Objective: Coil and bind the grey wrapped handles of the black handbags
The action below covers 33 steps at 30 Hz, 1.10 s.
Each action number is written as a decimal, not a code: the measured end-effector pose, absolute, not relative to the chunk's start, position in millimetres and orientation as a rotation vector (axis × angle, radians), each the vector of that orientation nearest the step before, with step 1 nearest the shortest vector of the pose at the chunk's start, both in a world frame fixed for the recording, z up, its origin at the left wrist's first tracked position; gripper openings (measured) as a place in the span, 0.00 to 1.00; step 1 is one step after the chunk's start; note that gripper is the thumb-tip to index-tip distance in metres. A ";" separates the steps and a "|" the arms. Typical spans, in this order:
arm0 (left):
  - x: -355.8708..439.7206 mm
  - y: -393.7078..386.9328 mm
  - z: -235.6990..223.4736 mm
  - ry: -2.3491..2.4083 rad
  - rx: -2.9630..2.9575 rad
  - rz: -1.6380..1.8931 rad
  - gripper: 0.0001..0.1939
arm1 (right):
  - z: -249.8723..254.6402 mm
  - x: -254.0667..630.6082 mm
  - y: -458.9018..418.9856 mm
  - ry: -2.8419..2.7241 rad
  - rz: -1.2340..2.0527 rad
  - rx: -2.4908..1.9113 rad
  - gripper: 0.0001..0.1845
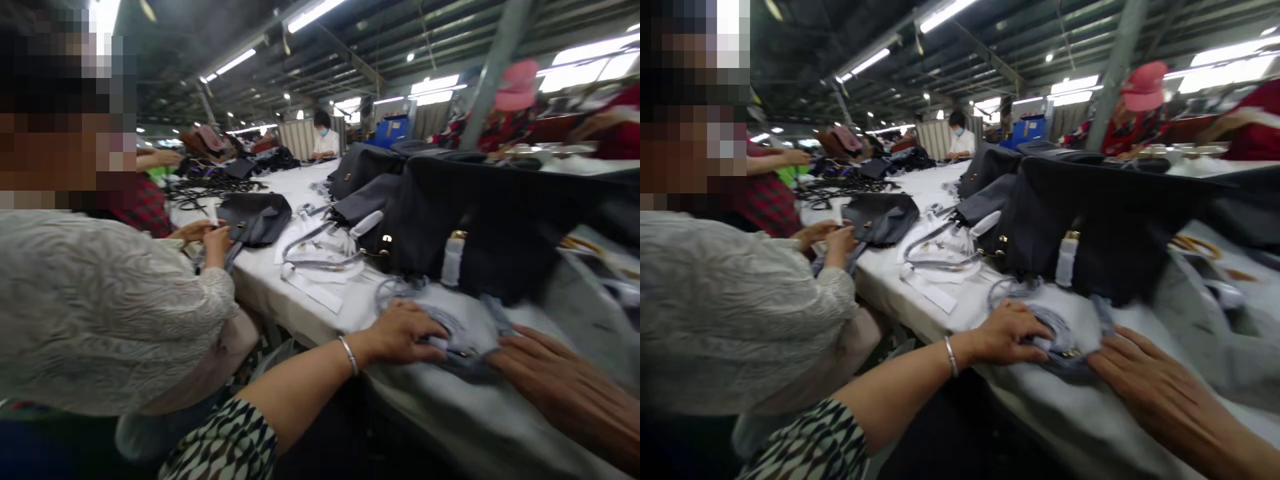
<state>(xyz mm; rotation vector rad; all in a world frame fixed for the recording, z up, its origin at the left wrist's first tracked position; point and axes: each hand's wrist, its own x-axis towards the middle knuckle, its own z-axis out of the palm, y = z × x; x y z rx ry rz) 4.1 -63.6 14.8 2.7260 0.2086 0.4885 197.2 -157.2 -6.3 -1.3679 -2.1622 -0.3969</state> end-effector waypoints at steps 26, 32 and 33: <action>2.9 -66.1 17.8 0.091 2.702 0.532 0.15 | 11.1 241.4 -234.9 -2.137 -0.279 -1.839 0.09; 2.0 -63.7 19.0 0.039 2.610 0.529 0.15 | 30.1 228.8 -247.2 -2.098 -0.357 -1.948 0.14; 1.8 -63.4 19.1 0.031 2.606 0.535 0.15 | 34.9 221.0 -251.0 -2.068 -0.390 -1.953 0.16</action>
